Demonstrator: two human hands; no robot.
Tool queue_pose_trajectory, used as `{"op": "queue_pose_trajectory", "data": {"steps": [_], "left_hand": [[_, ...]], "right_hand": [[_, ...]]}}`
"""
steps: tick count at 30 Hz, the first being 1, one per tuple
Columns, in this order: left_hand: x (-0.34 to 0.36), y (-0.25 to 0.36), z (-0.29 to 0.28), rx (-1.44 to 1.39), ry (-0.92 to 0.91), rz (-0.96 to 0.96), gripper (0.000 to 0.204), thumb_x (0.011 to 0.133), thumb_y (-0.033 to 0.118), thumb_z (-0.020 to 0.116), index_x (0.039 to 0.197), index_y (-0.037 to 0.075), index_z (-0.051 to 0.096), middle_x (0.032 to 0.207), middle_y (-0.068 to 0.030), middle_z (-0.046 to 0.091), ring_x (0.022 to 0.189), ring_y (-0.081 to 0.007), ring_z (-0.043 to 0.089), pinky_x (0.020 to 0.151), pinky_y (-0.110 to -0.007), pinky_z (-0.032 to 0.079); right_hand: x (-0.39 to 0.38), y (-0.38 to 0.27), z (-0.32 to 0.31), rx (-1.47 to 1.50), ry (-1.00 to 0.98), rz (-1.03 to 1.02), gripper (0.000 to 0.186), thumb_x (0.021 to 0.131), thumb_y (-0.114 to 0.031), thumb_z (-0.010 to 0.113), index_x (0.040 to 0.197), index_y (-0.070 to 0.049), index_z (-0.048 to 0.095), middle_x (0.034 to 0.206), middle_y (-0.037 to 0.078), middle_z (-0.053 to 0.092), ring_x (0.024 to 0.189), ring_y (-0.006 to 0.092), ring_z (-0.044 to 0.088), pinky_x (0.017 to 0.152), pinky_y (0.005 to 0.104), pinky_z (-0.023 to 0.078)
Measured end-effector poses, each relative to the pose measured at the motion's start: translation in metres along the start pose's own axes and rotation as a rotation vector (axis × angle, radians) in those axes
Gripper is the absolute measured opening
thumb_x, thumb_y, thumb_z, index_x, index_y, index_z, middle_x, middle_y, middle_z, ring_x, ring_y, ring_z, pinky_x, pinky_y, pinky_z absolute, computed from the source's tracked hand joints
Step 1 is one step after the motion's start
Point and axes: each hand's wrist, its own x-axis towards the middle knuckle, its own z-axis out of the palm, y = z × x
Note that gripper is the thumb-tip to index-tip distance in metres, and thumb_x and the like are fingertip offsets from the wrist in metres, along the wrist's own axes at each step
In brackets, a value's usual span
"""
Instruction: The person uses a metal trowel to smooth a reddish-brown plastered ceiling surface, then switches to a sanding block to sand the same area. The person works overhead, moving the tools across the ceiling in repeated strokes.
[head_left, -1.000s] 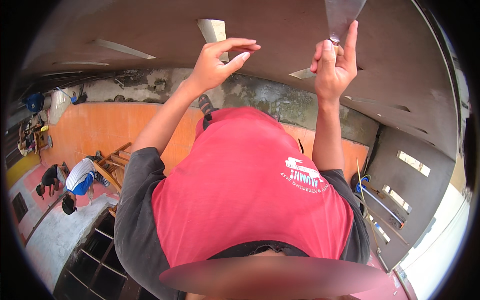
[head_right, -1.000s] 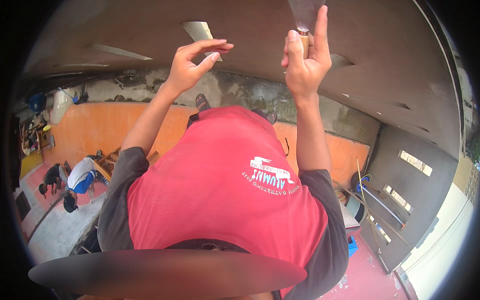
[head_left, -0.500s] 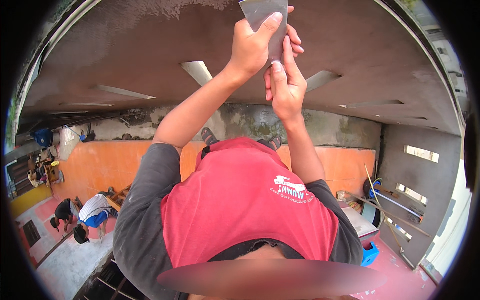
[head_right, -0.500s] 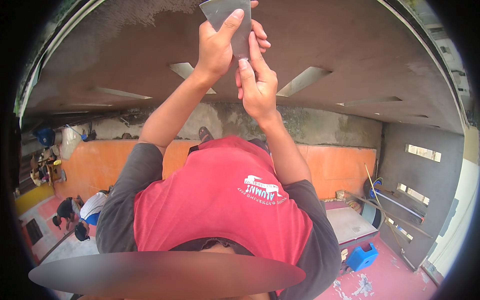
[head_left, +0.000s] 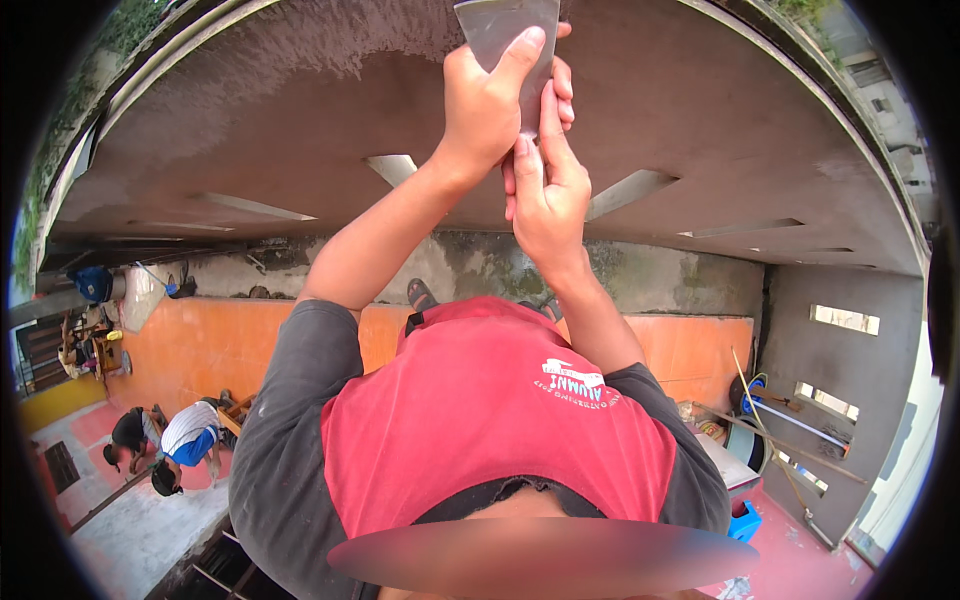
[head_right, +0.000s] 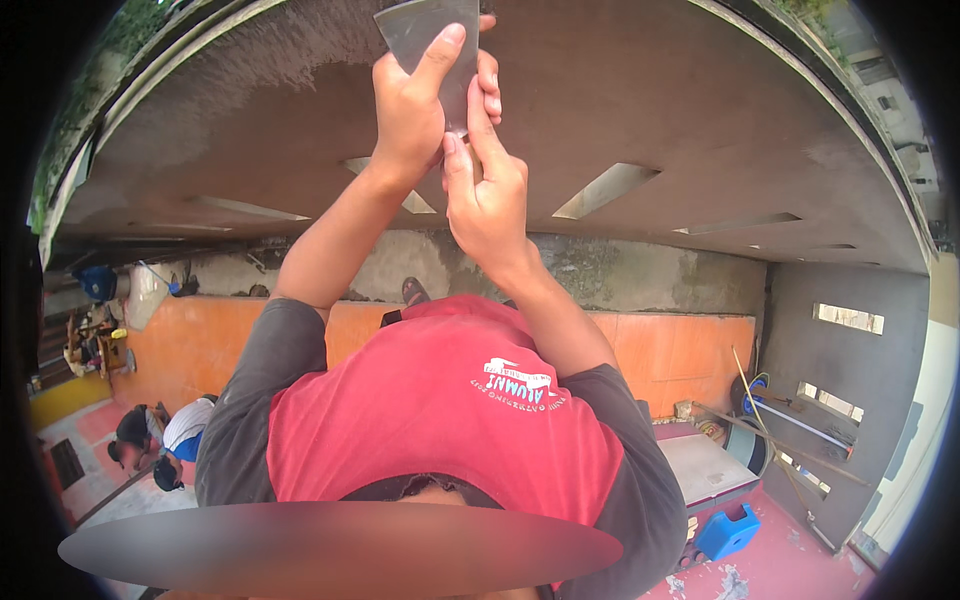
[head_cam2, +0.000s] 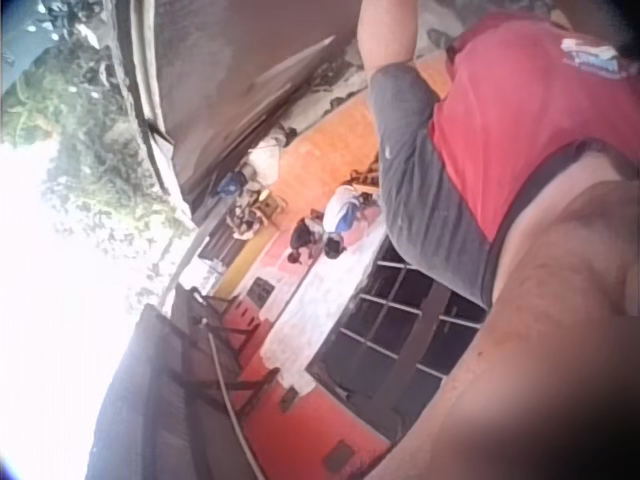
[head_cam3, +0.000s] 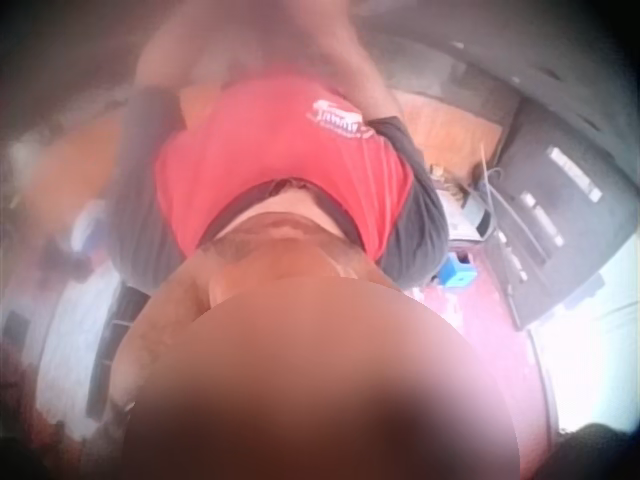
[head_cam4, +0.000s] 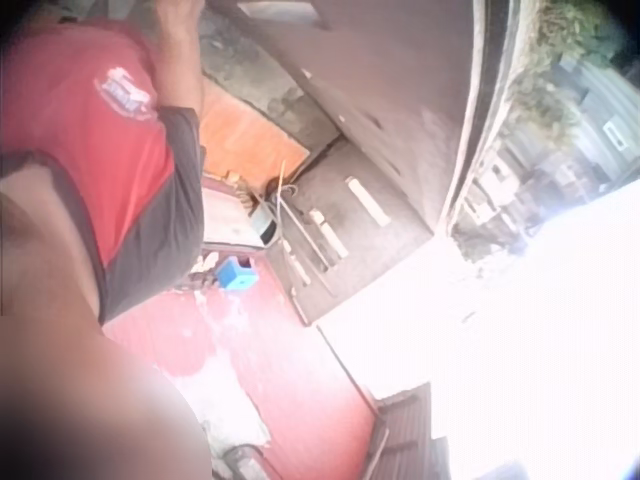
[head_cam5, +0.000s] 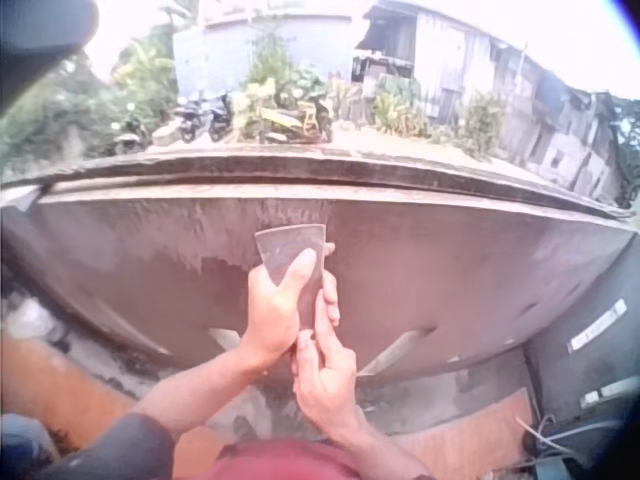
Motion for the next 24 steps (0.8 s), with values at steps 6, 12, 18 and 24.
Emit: {"op": "queue_pose_trajectory", "data": {"steps": [6,12,18,24], "left_hand": [[-0.011,0.001,-0.004,0.011,0.031,-0.052,0.037,0.105,0.024,0.06,0.124,-0.008,0.063,0.073,-0.0106,0.066,0.059,-0.017,0.063,0.053,-0.032,0.055],[-0.002,0.017,0.003,-0.02,0.026,-0.038,0.03,0.106,0.017,0.055,0.121,-0.006,0.065,0.073,-0.0116,0.067,0.057,-0.0182,0.064,0.053,-0.033,0.056],[-0.004,0.013,0.005,-0.022,0.025,-0.047,0.029,0.105,0.017,0.055,0.12,-0.007,0.065,0.073,-0.0113,0.066,0.058,-0.0184,0.064,0.054,-0.034,0.056],[-0.001,0.016,0.012,-0.017,0.042,-0.061,0.034,0.108,0.025,0.058,0.127,-0.002,0.063,0.074,-0.0074,0.064,0.059,-0.0164,0.064,0.054,-0.03,0.054]], "right_hand": [[-0.011,-0.006,0.003,-0.004,-0.025,0.067,0.06,0.105,-0.002,0.051,0.162,0.0,0.033,0.073,-0.001,0.055,0.064,0.0062,0.05,0.061,0.0246,0.046],[0.001,-0.02,0.007,0.032,-0.037,0.01,0.059,0.109,-0.004,0.046,0.164,-0.001,0.027,0.075,-0.002,0.053,0.058,0.0037,0.045,0.051,0.0206,0.041],[-0.004,-0.025,0.001,0.06,-0.048,0.131,0.062,0.105,-0.003,0.051,0.163,0.002,0.03,0.072,-0.002,0.054,0.064,0.005,0.05,0.061,0.0232,0.045],[0.002,-0.02,-0.003,-0.053,-0.035,-0.065,0.057,0.109,-0.005,0.046,0.164,-0.003,0.03,0.08,-0.002,0.055,0.06,0.0025,0.047,0.049,0.0197,0.042]]}}
